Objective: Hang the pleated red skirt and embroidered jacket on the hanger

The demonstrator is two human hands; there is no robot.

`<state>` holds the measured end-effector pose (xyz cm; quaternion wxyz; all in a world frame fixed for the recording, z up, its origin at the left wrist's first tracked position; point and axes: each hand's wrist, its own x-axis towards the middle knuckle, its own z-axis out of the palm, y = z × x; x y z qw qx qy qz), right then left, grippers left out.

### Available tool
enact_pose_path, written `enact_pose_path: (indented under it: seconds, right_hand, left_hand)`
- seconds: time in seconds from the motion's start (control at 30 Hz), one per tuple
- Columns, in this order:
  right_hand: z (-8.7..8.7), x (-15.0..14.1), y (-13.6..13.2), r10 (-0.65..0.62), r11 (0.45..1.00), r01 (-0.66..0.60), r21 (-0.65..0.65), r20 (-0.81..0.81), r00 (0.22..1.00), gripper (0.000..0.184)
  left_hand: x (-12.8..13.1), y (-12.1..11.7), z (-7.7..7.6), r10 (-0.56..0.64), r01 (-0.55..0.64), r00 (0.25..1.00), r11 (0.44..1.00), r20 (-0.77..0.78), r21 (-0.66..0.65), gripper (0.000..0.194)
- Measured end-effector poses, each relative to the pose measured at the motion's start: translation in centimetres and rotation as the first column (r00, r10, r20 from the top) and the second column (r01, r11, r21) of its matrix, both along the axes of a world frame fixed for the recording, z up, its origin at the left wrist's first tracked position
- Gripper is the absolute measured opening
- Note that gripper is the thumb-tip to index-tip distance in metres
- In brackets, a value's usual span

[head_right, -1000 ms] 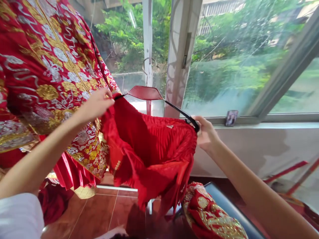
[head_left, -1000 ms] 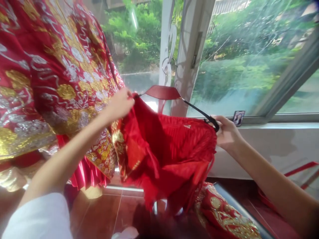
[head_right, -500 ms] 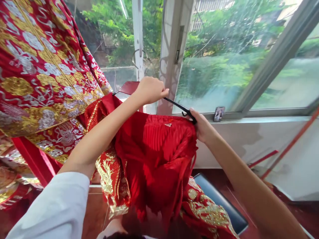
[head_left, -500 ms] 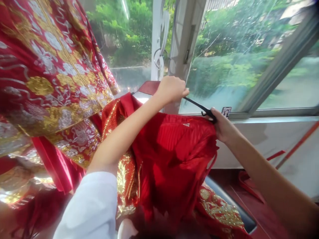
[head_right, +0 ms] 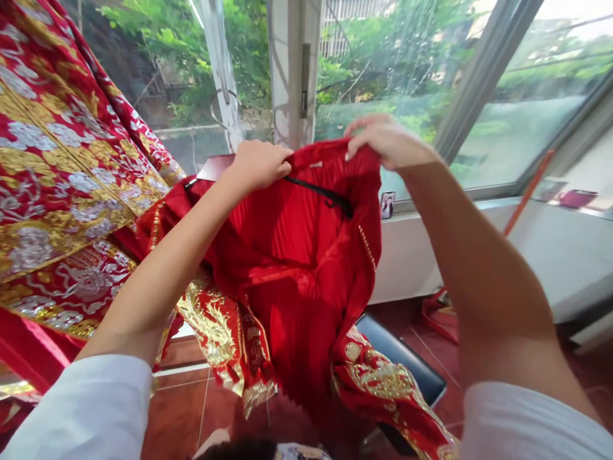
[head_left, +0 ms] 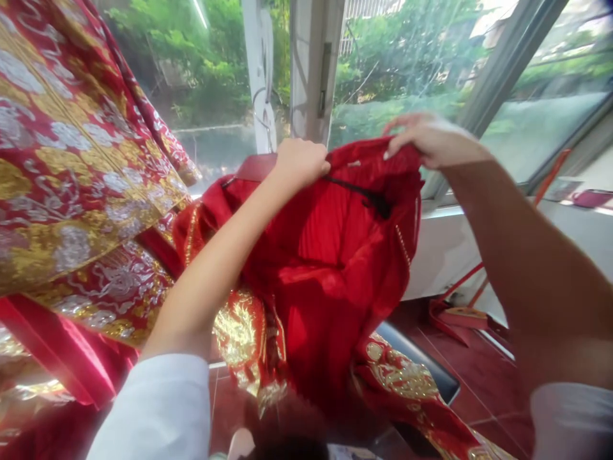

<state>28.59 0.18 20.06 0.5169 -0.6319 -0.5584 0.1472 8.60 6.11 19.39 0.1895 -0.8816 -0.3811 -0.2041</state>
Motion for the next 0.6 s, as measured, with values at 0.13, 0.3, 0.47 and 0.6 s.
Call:
enact_pose_path:
  seconds: [0.13, 0.3, 0.47, 0.6]
  right_hand:
    - [0.7, -6.1, -4.5, -0.3, 0.937, 0.17, 0.304, 0.456, 0.838, 0.038]
    - [-9.2, -14.3, -6.7, -0.141, 0.988, 0.049, 0.146, 0.729, 0.67, 0.036]
    - [-13.4, -13.7, -4.7, 0.06, 0.997, -0.072, -0.004, 0.6, 0.798, 0.04]
    - [-13.6, -9.4, -5.2, 0.021, 0.98, -0.089, 0.177, 0.356, 0.934, 0.043]
  left_hand:
    - [0.8, -0.4, -1.2, 0.107, -0.117, 0.987, 0.99, 0.119, 0.076, 0.036]
    - [0.6, -0.7, -1.3, 0.07, -0.077, 0.992, 0.995, 0.109, 0.058, 0.053]
    - [-3.6, -2.5, 1.6, -0.486, 0.512, 0.853, 0.85, 0.191, -0.124, 0.066]
    - [-11.1, -3.9, 1.8, -0.372, 0.398, 0.862, 0.917, 0.344, -0.008, 0.048]
